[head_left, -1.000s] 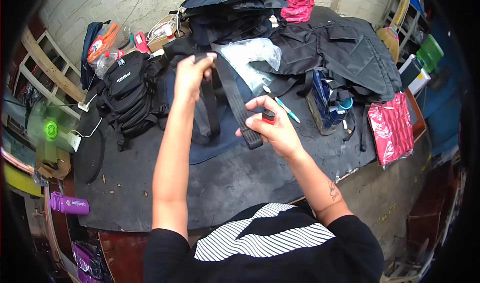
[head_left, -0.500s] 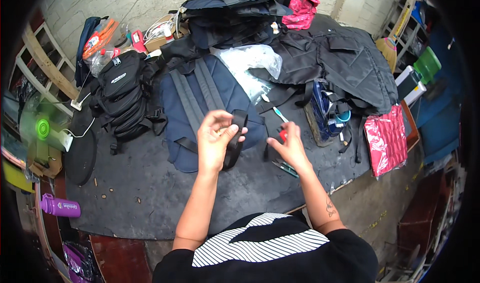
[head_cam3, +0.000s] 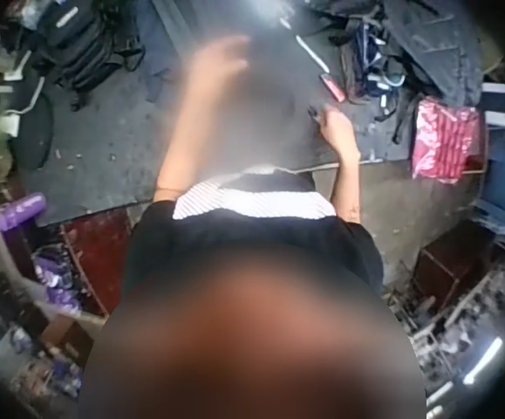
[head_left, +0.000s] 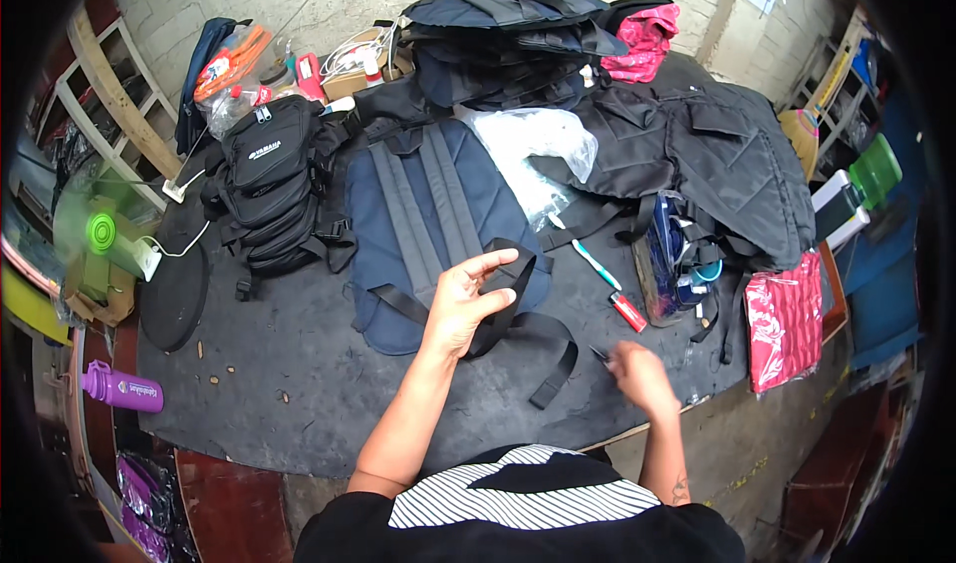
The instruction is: Adjusting straps, attaching buckles, and sealing nylon ends on backpacks using scissors and a lighter.
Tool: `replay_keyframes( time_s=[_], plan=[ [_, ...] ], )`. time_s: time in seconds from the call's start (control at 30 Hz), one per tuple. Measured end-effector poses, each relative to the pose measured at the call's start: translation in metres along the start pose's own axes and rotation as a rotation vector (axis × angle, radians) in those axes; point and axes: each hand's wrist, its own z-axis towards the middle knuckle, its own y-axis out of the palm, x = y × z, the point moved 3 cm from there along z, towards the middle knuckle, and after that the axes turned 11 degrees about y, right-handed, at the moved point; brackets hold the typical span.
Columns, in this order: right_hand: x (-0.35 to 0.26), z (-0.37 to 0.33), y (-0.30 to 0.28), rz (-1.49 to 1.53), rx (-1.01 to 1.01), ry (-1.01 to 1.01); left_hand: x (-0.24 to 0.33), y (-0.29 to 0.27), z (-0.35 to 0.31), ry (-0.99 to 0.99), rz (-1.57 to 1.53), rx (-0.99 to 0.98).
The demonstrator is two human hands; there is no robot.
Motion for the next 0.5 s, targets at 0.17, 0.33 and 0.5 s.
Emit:
replay_keyframes(
  time_s=[0.17, 0.33, 0.5],
  plan=[
    [-0.024, 0.01, -0.05, 0.644, 0.45, -0.039, -0.004, 0.001, -0.002, -0.116, -0.124, -0.014],
    [-0.095, 0.029, -0.026, 1.377, -0.26, -0.119, -0.009, 0.018, -0.001, -0.044, -0.067, -0.035],
    [-0.132, 0.052, -0.007, 1.49, -0.188, -0.058, -0.018, 0.02, -0.014, 0.089, 0.247, -0.058]
  ],
)
